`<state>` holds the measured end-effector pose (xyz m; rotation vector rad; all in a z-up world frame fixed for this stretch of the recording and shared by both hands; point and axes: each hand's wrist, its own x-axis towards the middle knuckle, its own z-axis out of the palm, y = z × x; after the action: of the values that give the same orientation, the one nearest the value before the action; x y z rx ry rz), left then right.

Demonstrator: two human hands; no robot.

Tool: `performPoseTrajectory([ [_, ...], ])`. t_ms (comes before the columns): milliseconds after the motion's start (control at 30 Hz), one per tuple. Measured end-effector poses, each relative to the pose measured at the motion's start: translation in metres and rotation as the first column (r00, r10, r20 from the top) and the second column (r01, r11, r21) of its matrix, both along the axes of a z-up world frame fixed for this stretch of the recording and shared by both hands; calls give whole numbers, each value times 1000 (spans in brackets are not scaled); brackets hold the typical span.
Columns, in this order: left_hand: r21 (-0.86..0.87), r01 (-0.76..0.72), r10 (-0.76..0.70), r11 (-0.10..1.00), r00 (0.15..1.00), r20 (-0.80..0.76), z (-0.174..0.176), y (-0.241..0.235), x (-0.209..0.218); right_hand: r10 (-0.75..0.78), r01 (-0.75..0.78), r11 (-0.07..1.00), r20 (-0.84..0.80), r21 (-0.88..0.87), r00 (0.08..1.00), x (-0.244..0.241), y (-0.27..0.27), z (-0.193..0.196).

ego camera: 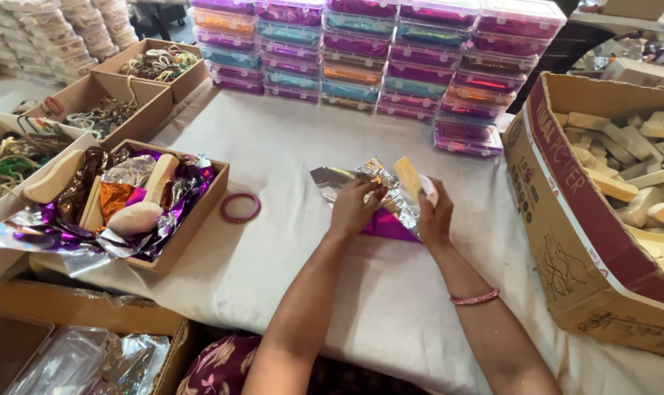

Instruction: The person wipes a small wooden block with a white cloth, then wraps it in a shiny purple foil sheet. They place the wrapped block into a clear plastic container and repeat the process with another wooden block.

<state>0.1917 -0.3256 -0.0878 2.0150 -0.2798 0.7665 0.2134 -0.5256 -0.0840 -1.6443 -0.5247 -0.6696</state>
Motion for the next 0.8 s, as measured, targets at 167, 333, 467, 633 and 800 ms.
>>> performPoseTrajectory([
  [167, -388, 166, -214, 906, 973, -84, 14, -12, -1, 18, 79, 923, 247, -377, 969, -29, 21, 16],
  [333, -854, 331, -564, 401, 824, 54, 10, -11, 1, 195, 127, 747, 398, -653, 897, -38, 24, 25],
  [467, -738, 302, -611, 604, 769, -186, -18, -23, 12, 107, 241, 809, 537, -536, 837, -29, 22, 19],
  [633, -670, 334, -579, 663, 796, -176, -17, -20, 14, 106, 112, 913, 493, -393, 864, -32, 23, 25],
  [800, -899, 236, -590, 370, 807, -31, 26, -7, -8, 388, 105, 624, 424, -774, 818, -51, 35, 36],
])
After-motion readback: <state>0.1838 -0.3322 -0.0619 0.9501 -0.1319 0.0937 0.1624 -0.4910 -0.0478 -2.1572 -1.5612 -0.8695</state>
